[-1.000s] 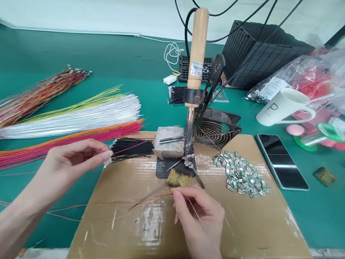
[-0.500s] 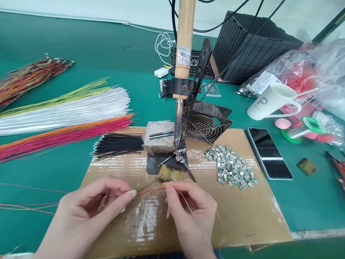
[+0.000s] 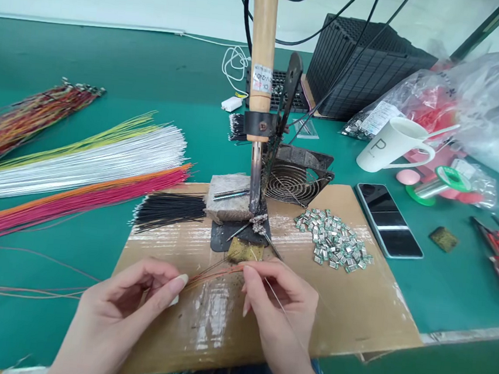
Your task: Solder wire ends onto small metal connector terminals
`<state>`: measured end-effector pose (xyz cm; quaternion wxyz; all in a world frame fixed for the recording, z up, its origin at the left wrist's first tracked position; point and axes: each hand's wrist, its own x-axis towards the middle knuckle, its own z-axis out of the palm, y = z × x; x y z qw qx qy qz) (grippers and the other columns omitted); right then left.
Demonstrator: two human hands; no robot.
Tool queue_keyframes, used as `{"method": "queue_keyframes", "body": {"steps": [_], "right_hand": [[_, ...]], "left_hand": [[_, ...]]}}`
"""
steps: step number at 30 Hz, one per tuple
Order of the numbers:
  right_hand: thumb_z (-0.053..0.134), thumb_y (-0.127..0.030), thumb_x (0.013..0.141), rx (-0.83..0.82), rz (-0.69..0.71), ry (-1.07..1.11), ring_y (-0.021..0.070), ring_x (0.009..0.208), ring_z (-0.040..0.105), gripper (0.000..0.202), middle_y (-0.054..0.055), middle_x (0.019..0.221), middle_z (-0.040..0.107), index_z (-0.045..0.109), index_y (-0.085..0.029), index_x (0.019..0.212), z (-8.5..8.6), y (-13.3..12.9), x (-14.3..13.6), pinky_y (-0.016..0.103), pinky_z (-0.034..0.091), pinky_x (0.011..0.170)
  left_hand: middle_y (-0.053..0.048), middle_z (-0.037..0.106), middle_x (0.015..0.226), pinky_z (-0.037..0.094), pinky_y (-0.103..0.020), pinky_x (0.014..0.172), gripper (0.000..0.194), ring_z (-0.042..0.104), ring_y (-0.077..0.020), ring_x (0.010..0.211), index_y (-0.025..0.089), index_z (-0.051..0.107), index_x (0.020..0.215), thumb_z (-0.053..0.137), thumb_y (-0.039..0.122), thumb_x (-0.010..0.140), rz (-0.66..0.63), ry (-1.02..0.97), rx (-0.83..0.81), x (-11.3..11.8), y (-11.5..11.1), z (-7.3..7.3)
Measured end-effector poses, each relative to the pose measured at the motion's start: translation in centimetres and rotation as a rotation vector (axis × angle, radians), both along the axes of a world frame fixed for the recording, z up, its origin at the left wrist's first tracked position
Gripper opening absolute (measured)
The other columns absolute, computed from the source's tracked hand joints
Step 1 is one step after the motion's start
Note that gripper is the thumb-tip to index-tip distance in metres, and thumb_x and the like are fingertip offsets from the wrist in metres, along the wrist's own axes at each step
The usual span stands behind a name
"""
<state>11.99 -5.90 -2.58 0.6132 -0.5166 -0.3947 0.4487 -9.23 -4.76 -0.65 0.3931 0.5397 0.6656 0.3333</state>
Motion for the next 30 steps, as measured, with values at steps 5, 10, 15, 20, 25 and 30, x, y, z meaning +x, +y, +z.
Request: {"method": "queue_keyframes", "body": {"steps": [5, 10, 15, 20, 25, 30], "right_hand": [[0.074, -0.022, 0.093, -0.003, 0.001, 0.000, 0.0084, 0.053, 0.056, 0.011, -0.003, 0.068, 0.068, 0.083, -0.026, 0.086, 0.1, 0.0, 0.0, 0.021, 0.046, 0.051], [0.075, -0.022, 0.092, 0.001, 0.003, -0.003, 0.0086, 0.053, 0.056, 0.011, -0.003, 0.067, 0.068, 0.083, -0.026, 0.087, 0.1, 0.0, -0.1, 0.021, 0.047, 0.051], [0.074, -0.021, 0.091, 0.010, 0.006, -0.012, 0.0088, 0.053, 0.056, 0.012, -0.003, 0.068, 0.068, 0.082, -0.026, 0.084, 0.2, 0.1, -0.1, 0.021, 0.046, 0.051], [0.074, -0.017, 0.088, 0.023, -0.005, -0.020, 0.0086, 0.051, 0.056, 0.012, -0.003, 0.066, 0.067, 0.081, -0.024, 0.083, 0.6, 0.1, -0.1, 0.020, 0.046, 0.049], [0.073, -0.014, 0.085, 0.024, 0.013, -0.023, 0.0093, 0.049, 0.056, 0.013, -0.002, 0.065, 0.066, 0.081, -0.022, 0.079, 1.3, 0.3, 0.1, 0.021, 0.046, 0.046], [0.072, -0.014, 0.085, 0.033, 0.032, -0.017, 0.0087, 0.048, 0.055, 0.013, -0.003, 0.065, 0.066, 0.080, -0.022, 0.078, 1.5, 0.2, 0.2, 0.020, 0.045, 0.044]], "left_hand": [[0.000, 0.070, 0.070, 0.049, -0.012, 0.056, 0.040, 0.062, -0.0130, 0.062, 0.026, 0.075, 0.075, 0.084, 0.064, 0.074, 0.020, -0.004, 0.022, 0.6, 0.1, 0.0], [0.001, 0.070, 0.068, 0.050, -0.010, 0.056, 0.035, 0.063, -0.0125, 0.061, 0.026, 0.076, 0.076, 0.085, 0.060, 0.075, 0.002, 0.007, 0.032, 0.3, -0.2, 0.1], [0.001, 0.072, 0.071, 0.052, -0.012, 0.058, 0.030, 0.064, -0.0132, 0.062, 0.027, 0.076, 0.079, 0.083, 0.056, 0.078, -0.033, 0.030, 0.036, -0.1, -0.5, -0.2], [0.003, 0.070, 0.070, 0.050, -0.013, 0.055, 0.023, 0.060, -0.0124, 0.059, 0.029, 0.076, 0.082, 0.082, 0.051, 0.082, -0.105, 0.109, 0.108, 0.4, -0.5, -0.2], [0.003, 0.072, 0.105, 0.052, -0.014, 0.087, 0.012, 0.068, -0.0149, 0.101, 0.031, 0.073, 0.085, 0.077, 0.043, 0.086, -0.129, 0.211, 0.311, 1.2, -0.4, 0.3], [-0.001, 0.074, 0.112, 0.060, -0.025, 0.092, 0.037, 0.073, -0.0188, 0.105, 0.033, 0.061, 0.127, 0.071, 0.044, 0.093, -0.249, 0.029, 0.107, 3.3, -0.2, 1.2]]}}
